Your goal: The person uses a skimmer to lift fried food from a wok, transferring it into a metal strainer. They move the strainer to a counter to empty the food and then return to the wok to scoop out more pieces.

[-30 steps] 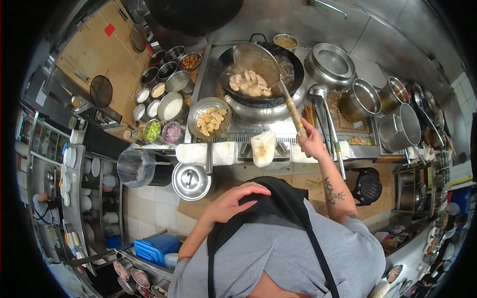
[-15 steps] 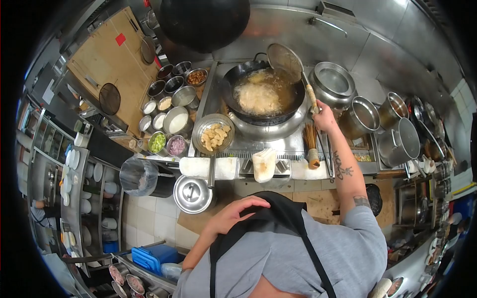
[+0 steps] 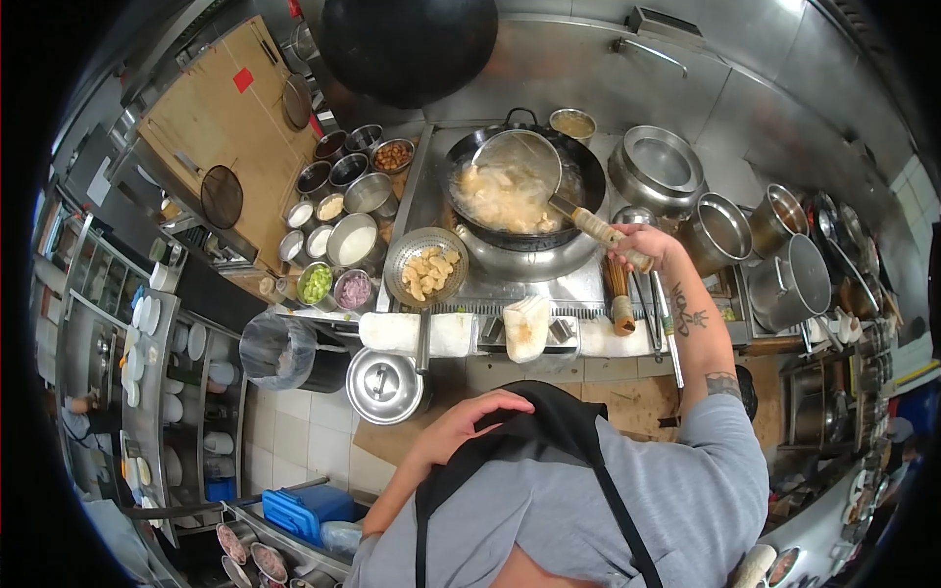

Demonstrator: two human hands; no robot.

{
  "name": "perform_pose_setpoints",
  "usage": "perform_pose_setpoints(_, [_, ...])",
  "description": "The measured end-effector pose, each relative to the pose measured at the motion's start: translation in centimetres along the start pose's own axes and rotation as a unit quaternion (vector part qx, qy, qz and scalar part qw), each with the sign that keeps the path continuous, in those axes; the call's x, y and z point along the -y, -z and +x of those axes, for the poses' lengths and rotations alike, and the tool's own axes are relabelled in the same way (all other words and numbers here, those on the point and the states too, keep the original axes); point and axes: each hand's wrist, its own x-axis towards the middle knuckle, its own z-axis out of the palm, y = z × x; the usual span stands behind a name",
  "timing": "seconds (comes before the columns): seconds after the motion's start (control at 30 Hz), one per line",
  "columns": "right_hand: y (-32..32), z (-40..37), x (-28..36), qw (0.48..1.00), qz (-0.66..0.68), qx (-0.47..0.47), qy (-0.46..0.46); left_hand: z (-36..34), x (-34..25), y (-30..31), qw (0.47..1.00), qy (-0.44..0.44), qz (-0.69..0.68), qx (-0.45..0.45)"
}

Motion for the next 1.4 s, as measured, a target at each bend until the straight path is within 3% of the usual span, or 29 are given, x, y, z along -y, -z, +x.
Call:
perform_pose_setpoints(0.17, [-2.7,-3.6,-1.5,0.994,-0.085,-0.031,0.062,0.5,-1.0,-0.2,0.999,0.008,0.029,-0.011])
perform_pose_setpoints(0.4, [-7.7,-5.1,-7.6,0.969,-0.104,-0.136,0.181,1.2,-1.8,0.0,0.999,0.022,0.043,0.002])
perform_pose_setpoints(1.07, [-11.1,-7.2,-9.7,0.944,-0.168,-0.214,0.189,1.9,-1.8,0.6,0.998,0.030,0.052,0.023])
perform_pose_setpoints(1.17, [-10.6,-6.5,-11.0,0.899,-0.236,-0.230,0.287,1.9,-1.7,0.6,0.998,0.023,0.047,0.019])
perform_pose_setpoints(1.4, [-12.0,-8.9,-9.9,0.935,-0.117,-0.243,0.232,2.2,-1.7,0.5,0.998,0.027,0.048,0.017])
